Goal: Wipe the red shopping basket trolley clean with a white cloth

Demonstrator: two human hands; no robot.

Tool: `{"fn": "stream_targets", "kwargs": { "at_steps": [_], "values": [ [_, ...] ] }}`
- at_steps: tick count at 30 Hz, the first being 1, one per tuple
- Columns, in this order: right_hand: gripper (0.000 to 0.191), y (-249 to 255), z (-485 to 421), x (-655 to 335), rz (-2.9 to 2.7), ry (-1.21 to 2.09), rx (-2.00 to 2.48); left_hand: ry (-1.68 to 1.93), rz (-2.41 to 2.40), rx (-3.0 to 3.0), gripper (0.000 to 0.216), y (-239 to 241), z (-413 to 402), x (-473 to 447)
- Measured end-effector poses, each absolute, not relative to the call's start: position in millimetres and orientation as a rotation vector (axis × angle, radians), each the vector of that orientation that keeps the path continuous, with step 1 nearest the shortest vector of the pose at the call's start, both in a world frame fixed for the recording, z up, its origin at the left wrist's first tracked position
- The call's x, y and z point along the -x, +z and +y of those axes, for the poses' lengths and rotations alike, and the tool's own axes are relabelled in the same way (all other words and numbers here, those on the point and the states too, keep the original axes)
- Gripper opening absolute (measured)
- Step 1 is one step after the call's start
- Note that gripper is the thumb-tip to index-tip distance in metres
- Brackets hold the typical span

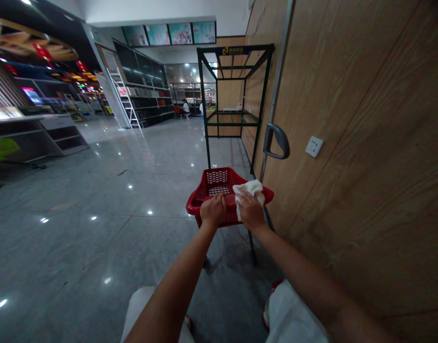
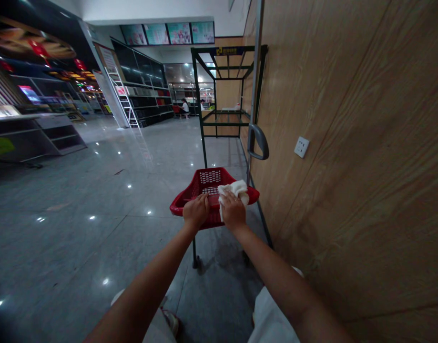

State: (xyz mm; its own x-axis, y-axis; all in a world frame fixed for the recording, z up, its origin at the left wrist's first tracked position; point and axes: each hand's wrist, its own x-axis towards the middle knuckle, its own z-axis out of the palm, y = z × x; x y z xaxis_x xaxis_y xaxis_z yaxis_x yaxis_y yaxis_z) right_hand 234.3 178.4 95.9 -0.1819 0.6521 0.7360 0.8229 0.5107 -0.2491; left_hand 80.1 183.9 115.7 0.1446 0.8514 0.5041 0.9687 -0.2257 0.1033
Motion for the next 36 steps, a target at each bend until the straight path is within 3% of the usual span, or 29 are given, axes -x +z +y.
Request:
{"fn": "stream_targets", "kwargs": {
  "at_steps": [5,11,20,29,36],
  "values": [
    [0.039,98.1,174.7,-225.8,-2.074,-0.222,1.059,-0.683,-1.711,2.222,0.039,117.0,183.0,-69.5],
    [0.031,103.5,189.3,-270.0,-1.885,-0.228,1.328,-0.798,-1.669,2.198,0.037,111.0,188.0,-63.1],
    [0.037,97.5,177.5,-193.8,-2.082,-0.253,1.111,-0.738,-1.513,2.266,0.034,108.9,192.3,-55.9],
    [0.033,96.0,185.2,-280.7,-1.906,-0.267,1.338,-0.780,-1.604,2.224,0.037,105.7,192.3,-56.8],
    [0.037,94.9,177.6,-205.3,-2.016,-0.180,1.153,-0.701,-1.551,2.283,0.034,104.7,195.6,-70.4]
  ]
}}
